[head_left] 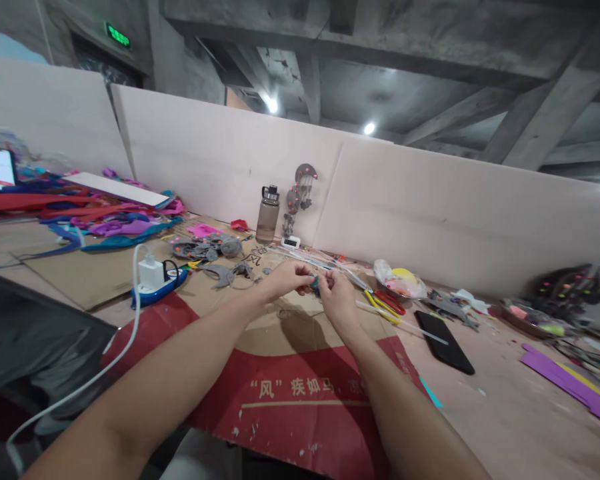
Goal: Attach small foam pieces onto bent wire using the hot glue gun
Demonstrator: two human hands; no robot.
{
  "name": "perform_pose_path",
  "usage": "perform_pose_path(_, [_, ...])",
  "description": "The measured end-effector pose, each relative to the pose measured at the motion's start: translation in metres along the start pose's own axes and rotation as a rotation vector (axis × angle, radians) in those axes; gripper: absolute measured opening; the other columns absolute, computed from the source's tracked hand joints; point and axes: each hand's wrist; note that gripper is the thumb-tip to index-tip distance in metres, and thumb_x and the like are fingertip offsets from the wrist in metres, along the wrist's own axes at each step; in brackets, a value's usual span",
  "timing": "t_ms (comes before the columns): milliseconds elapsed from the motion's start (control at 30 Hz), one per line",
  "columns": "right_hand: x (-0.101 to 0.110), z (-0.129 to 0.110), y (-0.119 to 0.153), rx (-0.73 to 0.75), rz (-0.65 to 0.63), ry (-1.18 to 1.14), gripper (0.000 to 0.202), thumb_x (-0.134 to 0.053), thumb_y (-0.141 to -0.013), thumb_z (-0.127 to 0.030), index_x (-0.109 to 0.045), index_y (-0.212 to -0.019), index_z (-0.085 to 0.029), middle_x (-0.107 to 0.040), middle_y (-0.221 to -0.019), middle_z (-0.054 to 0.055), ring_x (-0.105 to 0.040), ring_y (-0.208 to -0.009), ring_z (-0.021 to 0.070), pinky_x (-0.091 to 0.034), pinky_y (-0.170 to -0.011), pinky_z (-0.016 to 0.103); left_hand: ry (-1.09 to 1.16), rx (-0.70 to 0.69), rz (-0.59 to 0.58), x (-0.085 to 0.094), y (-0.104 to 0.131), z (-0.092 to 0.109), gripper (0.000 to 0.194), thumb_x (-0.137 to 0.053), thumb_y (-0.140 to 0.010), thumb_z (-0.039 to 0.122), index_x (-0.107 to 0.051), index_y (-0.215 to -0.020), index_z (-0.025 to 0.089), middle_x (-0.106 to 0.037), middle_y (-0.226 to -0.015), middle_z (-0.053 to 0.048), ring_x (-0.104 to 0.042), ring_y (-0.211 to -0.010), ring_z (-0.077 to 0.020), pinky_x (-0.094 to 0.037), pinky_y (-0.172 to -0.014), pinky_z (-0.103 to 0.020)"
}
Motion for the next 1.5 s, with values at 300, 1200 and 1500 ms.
perform_pose_path(300, [0.001, -0.002, 0.000, -0.012, -0.009, 0.009, 0.020, -0.045, -0.084, -0.034, -0.056, -0.077, -0.019, -0.062, -0.068, 0.004, -0.054, -0.064, 0.0172, -0.037, -0.059, 0.027, 0.002, 0.011, 0.040, -0.002, 0.000, 0.001, 0.015, -0.069, -0.074, 0.022, -0.061, -0.082, 0.011, -0.065, -0.064, -0.002, -0.063, -0.057, -0.0117, -0.052, -0.055, -0.024])
perform_pose_path(1200, [0.005, -0.004, 0.003, 0.178, 0.037, 0.222, 0.018, -0.045, -0.088, -0.030, -0.059, -0.080, -0.020, -0.063, -0.080, 0.007, -0.055, -0.074, 0.0206, -0.039, -0.069, 0.032, -0.405, -0.228, 0.109, 0.010, 0.000, 0.005, 0.021, -0.067, -0.073, 0.030, -0.075, -0.084, 0.014, -0.070, -0.071, -0.004, -0.057, -0.062, -0.0115, -0.041, -0.058, -0.021])
perform_pose_path(1500, [0.006, -0.005, 0.004, 0.216, 0.031, 0.224, 0.018, -0.043, -0.091, -0.028, -0.058, -0.085, -0.020, -0.063, -0.089, 0.009, -0.055, -0.086, 0.0227, -0.041, -0.078, 0.035, -0.424, -0.116, 0.150, 0.000, 0.007, 0.011, 0.018, -0.061, -0.076, 0.026, -0.072, -0.078, 0.012, -0.059, -0.051, 0.001, -0.049, -0.042, -0.0075, -0.035, -0.042, -0.018])
Point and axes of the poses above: each hand's wrist, its own y-axis away from the middle knuckle, its own x-axis out of the back of the hand, z = x × y
